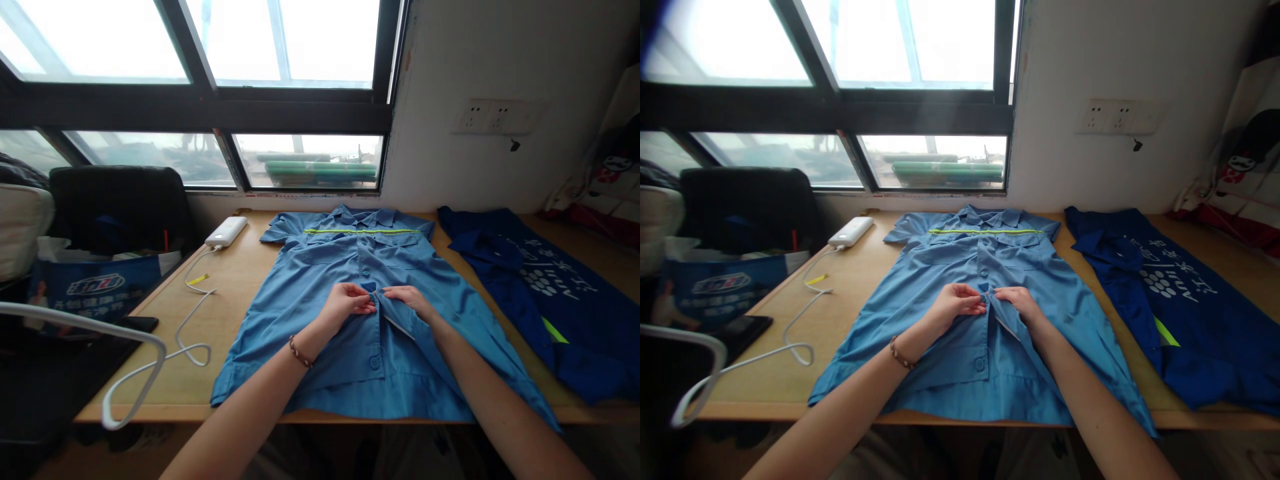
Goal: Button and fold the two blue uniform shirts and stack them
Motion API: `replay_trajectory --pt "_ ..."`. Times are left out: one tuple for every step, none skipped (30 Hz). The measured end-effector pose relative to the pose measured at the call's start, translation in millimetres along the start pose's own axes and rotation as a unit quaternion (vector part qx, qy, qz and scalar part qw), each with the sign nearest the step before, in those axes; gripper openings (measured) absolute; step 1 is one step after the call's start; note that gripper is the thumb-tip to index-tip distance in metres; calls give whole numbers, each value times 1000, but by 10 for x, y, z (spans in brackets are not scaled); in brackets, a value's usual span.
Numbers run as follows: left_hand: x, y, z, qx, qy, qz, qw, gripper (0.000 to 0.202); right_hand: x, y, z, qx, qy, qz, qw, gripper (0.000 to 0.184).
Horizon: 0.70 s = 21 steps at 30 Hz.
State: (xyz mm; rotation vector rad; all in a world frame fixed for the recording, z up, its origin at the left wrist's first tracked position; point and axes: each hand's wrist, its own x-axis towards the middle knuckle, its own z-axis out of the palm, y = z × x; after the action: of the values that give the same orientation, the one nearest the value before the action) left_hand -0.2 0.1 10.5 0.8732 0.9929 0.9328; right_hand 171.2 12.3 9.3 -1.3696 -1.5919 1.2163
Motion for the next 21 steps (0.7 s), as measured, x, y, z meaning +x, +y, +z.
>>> replay_trajectory --pt "-5 -4 7 0 -3 0 1000 12 -8 -4 7 41 -12 18 999 20" --pt "-8 -9 12 0 -4 -1 1000 12 -17 -7 18 89 -24 37 995 19" --pt "-11 -14 15 1 -5 -2 1000 13 -28 -9 30 136 -34 54 989 19" --pt "-11 -18 15 3 -5 -3 1000 15 -40 -9 46 174 -40 65 982 19" --pt "-9 -22 13 5 -6 -4 1000 16 -52 -8 64 202 -44 74 976 20" --pt "-5 -27 9 7 -6 -6 1000 18 -65 -5 84 214 -44 81 973 21" --pt "0 -32 4 9 -7 -10 1000 20 -77 -1 106 208 -40 82 974 22" --pt "7 -38 -1 12 -6 -15 1000 21 -88 3 129 186 -31 77 979 22" --pt "14 -45 -6 15 -3 -19 1000 23 -98 7 153 151 -18 62 987 22" --pt "20 -54 -10 18 0 -23 1000 25 -109 11 178 105 -2 37 994 22" --pt "26 -64 -13 22 5 -25 999 27 -122 14 203 54 16 6 998 21" --pt "30 -75 -14 25 9 -24 999 31 -135 17 229 2 35 -24 999 20" --pt "32 -86 -13 30 11 -22 999 33 -151 18 255 -46 52 -52 996 18" --pt "33 -98 -10 34 13 -18 999 35 -167 18 280 -87 67 -73 991 16" --pt "33 -110 -5 38 15 -15 999 34 -184 17 304 -121 80 -88 986 14" --pt "32 -122 1 41 18 -13 999 33 -199 14 326 -147 89 -94 981 12" --pt "30 -133 8 42 24 -12 999 31 -213 11 346 -168 96 -95 977 11" --pt "28 -144 15 40 33 -11 999 29 -224 7 363 -185 100 -93 973 10" --pt "26 -155 22 36 45 -9 998 28 -232 2 378 -198 103 -89 971 9" --pt "24 -165 30 29 58 -9 998 27 -238 -2 389 -208 106 -86 969 9" --pt "23 -175 37 22 72 -10 997 26 -243 -5 397 -215 108 -82 967 9"
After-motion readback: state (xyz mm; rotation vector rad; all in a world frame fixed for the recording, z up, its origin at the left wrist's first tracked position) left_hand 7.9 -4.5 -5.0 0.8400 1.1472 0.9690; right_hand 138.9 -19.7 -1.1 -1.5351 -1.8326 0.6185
